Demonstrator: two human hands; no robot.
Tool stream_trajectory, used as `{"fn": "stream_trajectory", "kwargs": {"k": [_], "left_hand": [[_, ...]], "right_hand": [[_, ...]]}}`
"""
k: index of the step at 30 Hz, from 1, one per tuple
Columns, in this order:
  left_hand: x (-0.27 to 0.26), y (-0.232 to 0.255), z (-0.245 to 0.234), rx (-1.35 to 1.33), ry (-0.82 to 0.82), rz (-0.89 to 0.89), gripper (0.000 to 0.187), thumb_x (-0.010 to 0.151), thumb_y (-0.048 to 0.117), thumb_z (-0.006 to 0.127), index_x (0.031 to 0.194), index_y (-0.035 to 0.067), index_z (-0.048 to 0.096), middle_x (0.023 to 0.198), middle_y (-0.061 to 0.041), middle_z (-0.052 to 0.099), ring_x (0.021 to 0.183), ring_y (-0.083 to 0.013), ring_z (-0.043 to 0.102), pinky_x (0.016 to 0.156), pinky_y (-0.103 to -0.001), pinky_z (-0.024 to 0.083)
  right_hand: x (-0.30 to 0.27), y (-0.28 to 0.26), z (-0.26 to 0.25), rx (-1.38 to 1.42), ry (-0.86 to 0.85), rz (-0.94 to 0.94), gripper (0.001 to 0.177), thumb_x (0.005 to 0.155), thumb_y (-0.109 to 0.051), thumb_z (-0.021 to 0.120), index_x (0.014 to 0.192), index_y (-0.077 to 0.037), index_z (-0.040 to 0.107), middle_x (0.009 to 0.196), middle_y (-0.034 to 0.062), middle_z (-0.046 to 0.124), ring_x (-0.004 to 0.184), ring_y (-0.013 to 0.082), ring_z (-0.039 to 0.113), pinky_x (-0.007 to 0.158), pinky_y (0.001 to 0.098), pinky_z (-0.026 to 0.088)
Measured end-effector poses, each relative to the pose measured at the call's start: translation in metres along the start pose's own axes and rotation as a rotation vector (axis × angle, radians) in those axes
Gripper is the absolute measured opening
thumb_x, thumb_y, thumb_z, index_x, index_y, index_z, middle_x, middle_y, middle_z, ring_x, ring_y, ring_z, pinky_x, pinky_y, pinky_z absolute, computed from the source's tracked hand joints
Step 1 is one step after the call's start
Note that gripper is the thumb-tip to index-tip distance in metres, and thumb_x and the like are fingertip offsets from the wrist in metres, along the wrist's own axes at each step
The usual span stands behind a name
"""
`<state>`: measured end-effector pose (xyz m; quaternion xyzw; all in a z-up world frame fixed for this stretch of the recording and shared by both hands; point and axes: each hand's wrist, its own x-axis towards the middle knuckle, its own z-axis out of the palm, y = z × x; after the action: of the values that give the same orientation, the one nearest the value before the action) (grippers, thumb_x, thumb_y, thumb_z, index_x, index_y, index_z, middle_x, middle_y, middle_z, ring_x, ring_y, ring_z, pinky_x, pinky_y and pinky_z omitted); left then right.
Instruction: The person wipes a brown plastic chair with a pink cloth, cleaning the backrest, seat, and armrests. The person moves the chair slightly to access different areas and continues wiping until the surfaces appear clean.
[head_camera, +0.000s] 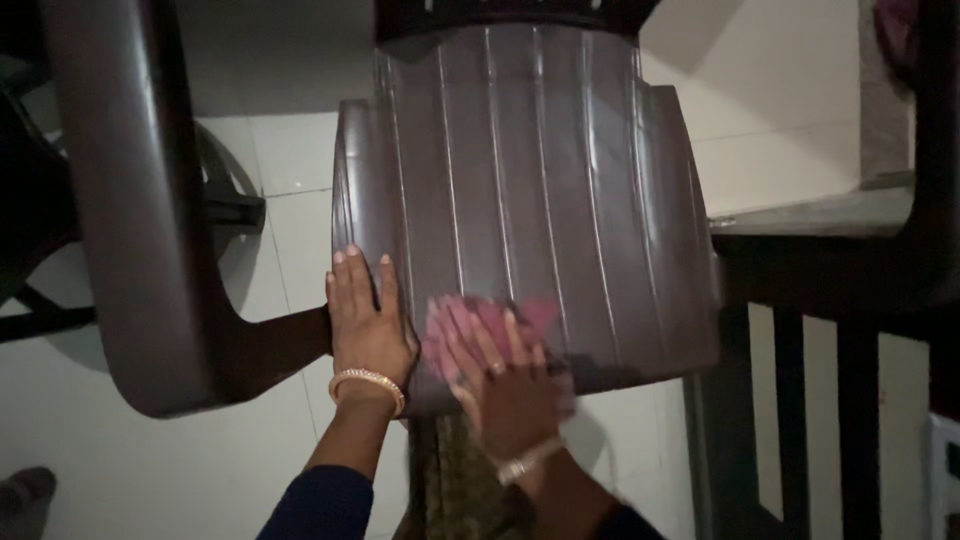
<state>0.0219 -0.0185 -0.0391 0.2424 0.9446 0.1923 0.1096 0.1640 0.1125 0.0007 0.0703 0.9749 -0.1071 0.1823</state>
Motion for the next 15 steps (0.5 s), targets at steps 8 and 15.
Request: {"fn": "stream_trajectory", "kwargs": {"k": [8,15], "left_hand": [[-0.054,0.017,0.012,-0.095,0.086,-0.129,0.066,0.082,-0.004,0.055,0.147,-0.007,0.045,0.163,-0.027,0.033,0.153,-0.0434,0.029,0.129,-0.051,0.020],[-0.080,0.039,0.019,-0.349,0.272,-0.230,0.046,0.097,0.006,0.052,0.141,-0.007,0.054,0.156,-0.025,0.046,0.151,-0.0412,0.036,0.127,-0.054,0.020]], "right_hand": [[-0.007,0.027,-0.011,0.018,-0.040,-0.155,0.069,0.090,-0.043,0.064,0.154,-0.027,0.042,0.165,0.0052,0.027,0.150,0.0406,0.022,0.112,0.0681,0.023],[0.155,0.045,-0.026,0.017,-0.067,-0.068,0.064,0.097,-0.041,0.057,0.156,-0.033,0.036,0.167,0.0064,0.018,0.153,0.0445,0.010,0.118,0.0688,0.014]]}}
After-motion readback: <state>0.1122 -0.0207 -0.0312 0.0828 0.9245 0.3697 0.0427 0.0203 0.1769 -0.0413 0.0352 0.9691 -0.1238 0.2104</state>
